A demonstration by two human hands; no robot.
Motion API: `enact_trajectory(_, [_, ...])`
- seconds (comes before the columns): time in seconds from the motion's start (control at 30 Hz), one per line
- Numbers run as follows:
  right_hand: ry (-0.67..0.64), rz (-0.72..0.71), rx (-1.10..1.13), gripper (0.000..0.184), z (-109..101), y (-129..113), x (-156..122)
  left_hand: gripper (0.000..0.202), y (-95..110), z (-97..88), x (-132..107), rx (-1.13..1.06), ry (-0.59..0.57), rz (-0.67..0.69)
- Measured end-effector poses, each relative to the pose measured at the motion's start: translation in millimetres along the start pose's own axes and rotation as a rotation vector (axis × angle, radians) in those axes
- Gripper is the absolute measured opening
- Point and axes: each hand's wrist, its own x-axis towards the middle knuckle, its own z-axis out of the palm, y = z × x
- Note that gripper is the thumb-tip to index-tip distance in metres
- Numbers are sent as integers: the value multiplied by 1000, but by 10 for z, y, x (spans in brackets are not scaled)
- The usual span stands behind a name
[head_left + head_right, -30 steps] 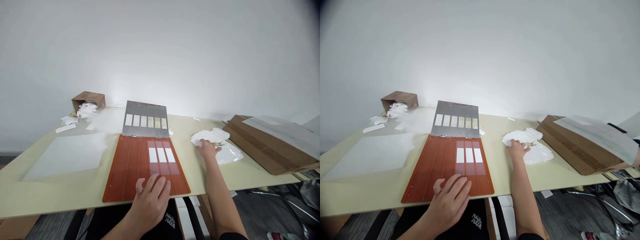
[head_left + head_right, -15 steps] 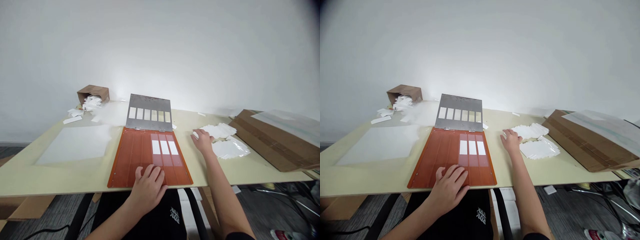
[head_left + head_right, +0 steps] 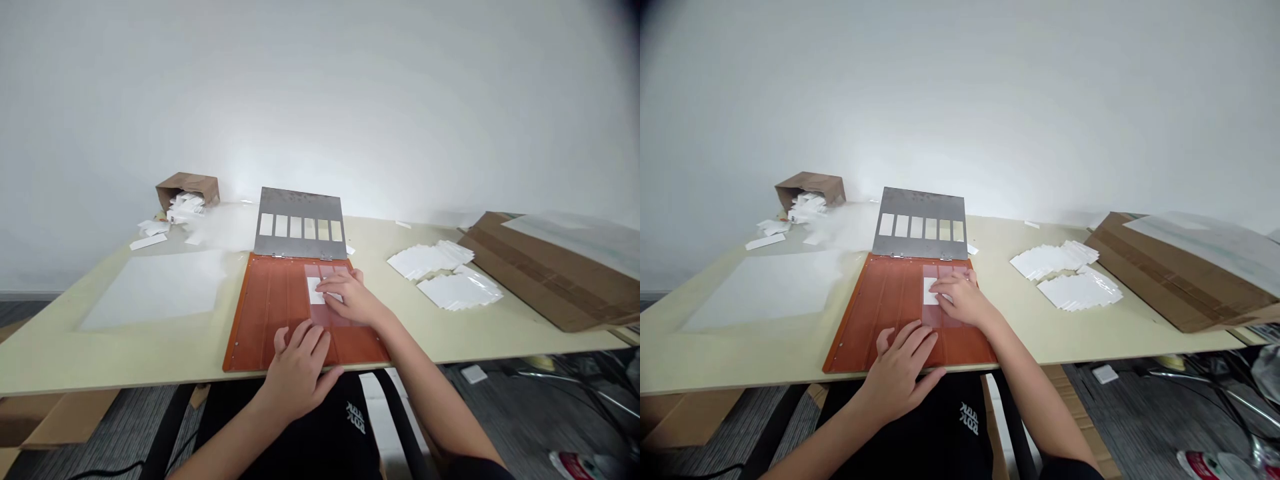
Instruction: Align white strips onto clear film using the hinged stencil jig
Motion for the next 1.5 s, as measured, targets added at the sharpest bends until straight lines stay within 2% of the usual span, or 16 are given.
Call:
enact_trajectory(0.43, [-49,43,-6,42,71,-10,7,64,46,39,22,189,-88,-33])
enact_trajectory(0.67, [-49,1,-4,44,60,-66,-113,41,63,46,-18,183,5,36])
enact_trajectory(0.87, [-50,-17,34,45,32,-247,-376,19,79,-7,-119,142,111,147])
enact_trajectory(1.07, [-30,-32,86,42,45,-371,-634,20,120,-117,-193,63,167,232])
enact_trajectory(1.17, [-49,-14,112,41,18,-374,-682,21,137,-155,-137,43,174,195])
enact_trajectory(1.3, [-87,33,184,39,-70,-363,-690,21,94,-180,52,36,192,144])
enact_trajectory(1.4, [-91,53,195,40,-97,-361,-686,24,13,-153,219,43,216,112])
enact_trajectory(1.5, [-52,77,179,41,-63,-368,-673,26,-76,-93,345,73,187,88])
